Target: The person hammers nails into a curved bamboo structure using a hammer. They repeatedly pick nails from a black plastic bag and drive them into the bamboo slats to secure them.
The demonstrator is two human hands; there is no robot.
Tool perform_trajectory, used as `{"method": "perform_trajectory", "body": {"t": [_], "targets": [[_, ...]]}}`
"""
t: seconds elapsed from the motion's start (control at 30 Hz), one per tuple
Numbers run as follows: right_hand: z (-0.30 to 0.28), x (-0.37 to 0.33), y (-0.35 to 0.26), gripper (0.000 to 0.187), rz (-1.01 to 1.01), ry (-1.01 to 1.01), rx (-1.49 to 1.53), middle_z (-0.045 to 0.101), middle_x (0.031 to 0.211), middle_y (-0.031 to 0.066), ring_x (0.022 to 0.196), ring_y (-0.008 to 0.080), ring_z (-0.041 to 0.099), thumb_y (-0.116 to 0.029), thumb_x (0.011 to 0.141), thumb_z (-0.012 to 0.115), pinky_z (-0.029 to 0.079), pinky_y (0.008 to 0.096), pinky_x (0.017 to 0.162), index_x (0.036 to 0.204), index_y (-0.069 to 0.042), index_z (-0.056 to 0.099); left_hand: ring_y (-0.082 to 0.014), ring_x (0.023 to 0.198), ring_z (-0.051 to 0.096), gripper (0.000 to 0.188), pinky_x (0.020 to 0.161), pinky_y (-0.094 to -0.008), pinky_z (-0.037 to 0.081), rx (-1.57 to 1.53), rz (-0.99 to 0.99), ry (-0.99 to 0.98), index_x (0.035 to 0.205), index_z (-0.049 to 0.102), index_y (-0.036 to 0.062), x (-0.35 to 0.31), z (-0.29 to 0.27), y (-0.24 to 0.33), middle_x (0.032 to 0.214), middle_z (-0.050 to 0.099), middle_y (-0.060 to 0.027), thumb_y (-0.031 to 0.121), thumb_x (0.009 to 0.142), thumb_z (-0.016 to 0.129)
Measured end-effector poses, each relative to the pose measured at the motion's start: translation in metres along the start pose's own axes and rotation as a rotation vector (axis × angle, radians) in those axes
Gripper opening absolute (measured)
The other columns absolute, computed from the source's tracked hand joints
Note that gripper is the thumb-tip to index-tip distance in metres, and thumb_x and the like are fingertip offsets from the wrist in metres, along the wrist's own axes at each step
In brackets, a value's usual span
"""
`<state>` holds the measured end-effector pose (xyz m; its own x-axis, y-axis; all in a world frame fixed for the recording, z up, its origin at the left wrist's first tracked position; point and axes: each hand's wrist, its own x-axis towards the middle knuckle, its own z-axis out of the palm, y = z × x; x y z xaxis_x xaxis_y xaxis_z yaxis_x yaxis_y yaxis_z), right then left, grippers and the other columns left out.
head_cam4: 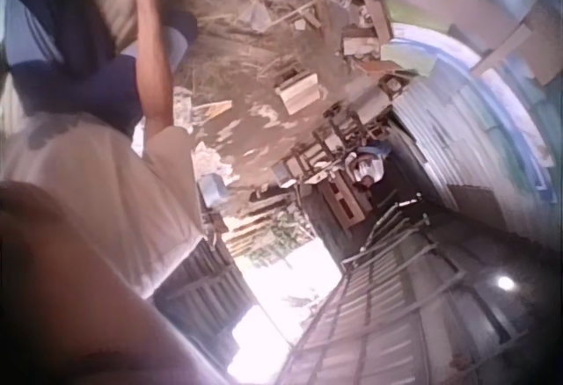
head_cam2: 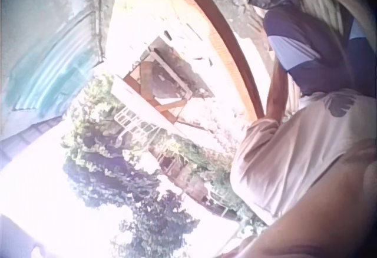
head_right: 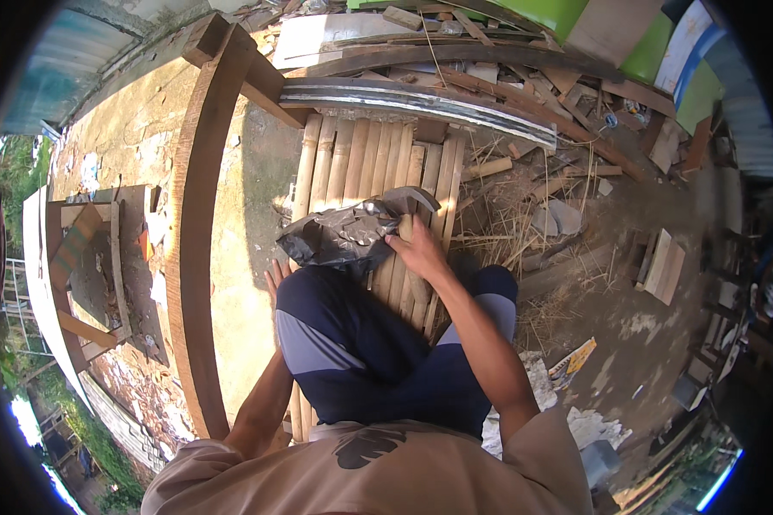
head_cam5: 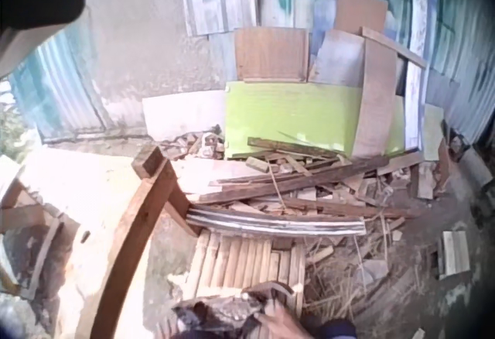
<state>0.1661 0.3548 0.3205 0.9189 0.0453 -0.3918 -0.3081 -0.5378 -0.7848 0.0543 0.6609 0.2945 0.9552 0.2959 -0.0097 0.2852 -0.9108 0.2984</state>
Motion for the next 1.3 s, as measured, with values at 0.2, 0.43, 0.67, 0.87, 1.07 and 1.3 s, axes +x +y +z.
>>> {"method": "perform_trajectory", "body": {"t": [0.2,0.43,0.67,0.87,1.07,1.3], "targets": [[-0.001,0.006,-0.016,0.076,-0.046,0.014,0.046,0.056,0.136,0.0324,0.131,0.0435,0.053,-0.032,0.086,0.076,0.041,0.0459,0.109,0.143,0.005,0.043,-0.0418,0.152,0.024,0.044,0.119,-0.0583,0.023,-0.176,0.089,0.001,0.137,0.063,0.0116,0.007,0.004,-0.024,0.16,0.039,-0.0148,0.031,0.098,0.057],[-0.005,0.005,-0.026,0.069,-0.007,-0.026,0.009,0.058,0.135,0.0291,0.129,0.0418,0.054,-0.031,0.087,0.076,0.041,0.0452,0.107,0.14,0.001,0.046,-0.0272,0.123,0.061,0.048,0.105,-0.0369,0.045,-1.163,-0.421,-0.251,0.123,0.07,-0.0014,0.023,-0.011,-0.031,0.128,0.068,-0.0203,0.04,0.104,0.056],[-0.008,0.014,-0.022,0.068,-0.041,-0.057,0.221,0.063,0.13,0.0217,0.125,0.0327,0.059,-0.019,0.083,0.079,0.043,0.0392,0.107,0.139,0.005,0.048,-0.0268,0.113,0.068,0.065,0.1,-0.0355,0.048,-0.686,-0.333,-0.323,0.12,0.07,-0.003,0.079,-0.106,0.018,0.115,0.073,-0.0216,0.057,0.096,0.061],[-0.018,0.01,-0.008,0.058,-0.002,-0.019,0.509,0.065,0.127,0.0131,0.116,0.0201,0.06,-0.012,0.086,0.076,0.045,0.0339,0.102,0.136,0.004,0.052,-0.039,0.104,0.07,0.079,0.094,-0.0445,0.052,-0.212,-0.173,-0.414,0.133,0.057,-0.0011,0.096,-0.131,0.104,0.108,0.073,-0.0242,0.061,0.086,0.069],[-0.035,0.014,-0.035,0.046,0.102,-0.069,0.814,0.069,0.114,0.0066,0.106,0.0148,0.064,-0.005,0.09,0.072,0.049,0.0319,0.096,0.132,-0.001,0.054,-0.0206,0.098,0.071,0.039,0.083,-0.0334,0.055,-0.505,-0.099,-0.36,0.128,0.06,-0.0032,0.106,-0.108,0.111,0.11,0.073,-0.0182,0.009,0.09,0.063],[-0.056,-0.027,-0.054,0.046,0.014,0.012,0.858,0.062,0.126,0.0091,0.104,0.0162,0.064,-0.004,0.092,0.069,0.05,0.0325,0.097,0.133,-0.002,0.05,-0.0384,0.089,0.07,0.037,0.086,-0.0432,0.055,-0.833,-0.045,-0.243,0.124,0.064,0.0017,0.093,-0.103,0.11,0.098,0.073,-0.0178,0.008,0.087,0.064]]}}
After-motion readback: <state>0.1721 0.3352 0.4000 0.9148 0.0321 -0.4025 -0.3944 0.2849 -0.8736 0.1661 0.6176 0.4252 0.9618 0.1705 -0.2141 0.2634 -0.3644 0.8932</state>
